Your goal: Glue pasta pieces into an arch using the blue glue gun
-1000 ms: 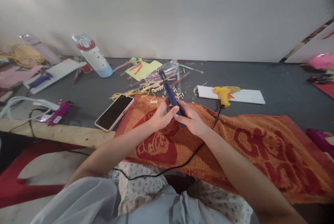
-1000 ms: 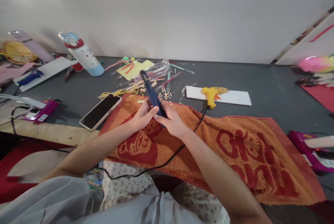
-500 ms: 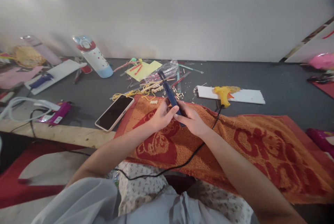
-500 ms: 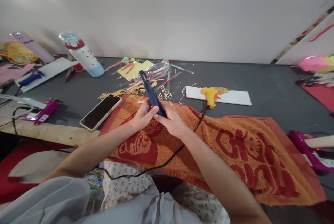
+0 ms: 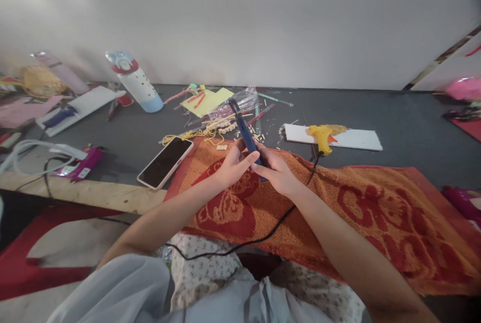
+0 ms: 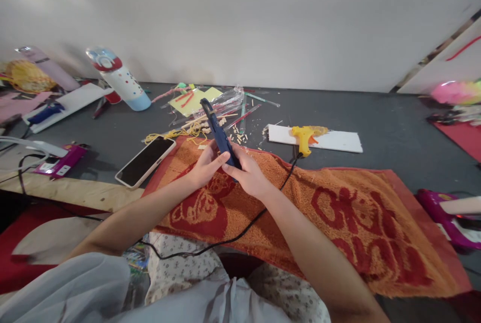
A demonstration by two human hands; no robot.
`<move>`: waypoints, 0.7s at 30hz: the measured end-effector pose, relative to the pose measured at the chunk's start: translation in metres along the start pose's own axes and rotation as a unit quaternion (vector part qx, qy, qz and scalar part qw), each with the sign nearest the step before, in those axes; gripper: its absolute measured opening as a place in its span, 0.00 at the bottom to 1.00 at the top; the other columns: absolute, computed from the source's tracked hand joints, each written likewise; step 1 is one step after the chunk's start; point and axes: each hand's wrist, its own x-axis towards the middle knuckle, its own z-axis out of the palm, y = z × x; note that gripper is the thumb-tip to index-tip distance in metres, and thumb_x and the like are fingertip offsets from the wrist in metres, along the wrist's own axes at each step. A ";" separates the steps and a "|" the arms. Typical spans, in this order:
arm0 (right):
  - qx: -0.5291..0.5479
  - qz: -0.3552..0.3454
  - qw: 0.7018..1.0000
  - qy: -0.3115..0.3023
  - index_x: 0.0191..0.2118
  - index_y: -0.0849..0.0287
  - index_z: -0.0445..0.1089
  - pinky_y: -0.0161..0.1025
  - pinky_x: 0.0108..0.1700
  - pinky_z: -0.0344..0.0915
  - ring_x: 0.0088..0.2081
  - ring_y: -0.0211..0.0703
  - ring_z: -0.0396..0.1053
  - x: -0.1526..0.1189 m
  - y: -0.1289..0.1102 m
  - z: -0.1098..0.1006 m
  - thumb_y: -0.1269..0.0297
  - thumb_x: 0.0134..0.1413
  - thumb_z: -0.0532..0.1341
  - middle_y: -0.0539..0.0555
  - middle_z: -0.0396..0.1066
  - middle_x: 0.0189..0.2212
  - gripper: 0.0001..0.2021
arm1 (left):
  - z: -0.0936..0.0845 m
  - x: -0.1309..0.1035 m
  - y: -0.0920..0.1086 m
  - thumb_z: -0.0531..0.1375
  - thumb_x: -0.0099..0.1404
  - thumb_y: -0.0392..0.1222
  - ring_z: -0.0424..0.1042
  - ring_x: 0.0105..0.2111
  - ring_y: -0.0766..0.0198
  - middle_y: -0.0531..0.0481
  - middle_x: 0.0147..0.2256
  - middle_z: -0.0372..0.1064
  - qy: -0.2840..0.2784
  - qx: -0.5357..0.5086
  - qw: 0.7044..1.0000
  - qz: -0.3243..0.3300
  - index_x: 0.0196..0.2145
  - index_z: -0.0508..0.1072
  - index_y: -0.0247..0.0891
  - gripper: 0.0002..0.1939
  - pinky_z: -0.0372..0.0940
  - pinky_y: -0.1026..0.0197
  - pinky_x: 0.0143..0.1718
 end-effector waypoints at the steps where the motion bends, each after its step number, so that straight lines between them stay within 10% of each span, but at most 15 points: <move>1: 0.003 0.000 1.000 0.004 0.60 0.53 0.65 0.55 0.64 0.56 0.59 0.56 0.64 0.000 0.000 -0.001 0.48 0.55 0.63 0.57 0.69 0.57 0.29 | -0.001 0.001 0.001 0.57 0.64 0.63 0.71 0.47 0.56 0.43 0.46 0.70 -0.001 0.007 1.000 0.006 0.51 0.64 0.38 0.29 0.68 0.52 0.49; 5: 0.007 0.006 0.999 0.033 0.59 0.54 0.65 0.53 0.63 0.58 0.58 0.55 0.65 0.000 -0.004 -0.008 0.52 0.54 0.64 0.57 0.69 0.56 0.27 | -0.012 0.002 0.009 0.52 0.70 0.57 0.72 0.43 0.59 0.40 0.48 0.69 0.037 0.174 0.981 0.079 0.56 0.60 0.37 0.25 0.69 0.54 0.44; 9: -0.026 0.037 0.998 0.040 0.58 0.57 0.65 0.53 0.58 0.62 0.53 0.54 0.67 -0.001 -0.010 -0.013 0.54 0.53 0.64 0.57 0.71 0.52 0.27 | -0.031 0.004 0.017 0.50 0.72 0.46 0.69 0.46 0.57 0.40 0.45 0.69 0.140 0.408 0.878 0.208 0.55 0.62 0.36 0.18 0.66 0.50 0.50; 13: -0.043 0.023 0.998 0.028 0.55 0.58 0.66 0.51 0.58 0.62 0.52 0.53 0.67 -0.002 -0.014 -0.012 0.53 0.51 0.65 0.56 0.71 0.50 0.26 | -0.040 0.009 0.020 0.48 0.71 0.40 0.64 0.58 0.51 0.35 0.54 0.68 0.182 0.523 0.810 0.196 0.59 0.62 0.34 0.21 0.56 0.45 0.61; 21: -0.006 0.067 0.998 0.008 0.53 0.55 0.68 0.49 0.56 0.61 0.49 0.51 0.67 -0.007 -0.014 -0.009 0.53 0.50 0.65 0.55 0.72 0.47 0.24 | -0.048 0.018 0.021 0.45 0.72 0.37 0.70 0.55 0.49 0.32 0.51 0.73 0.109 0.535 0.832 0.102 0.57 0.69 0.29 0.22 0.58 0.44 0.61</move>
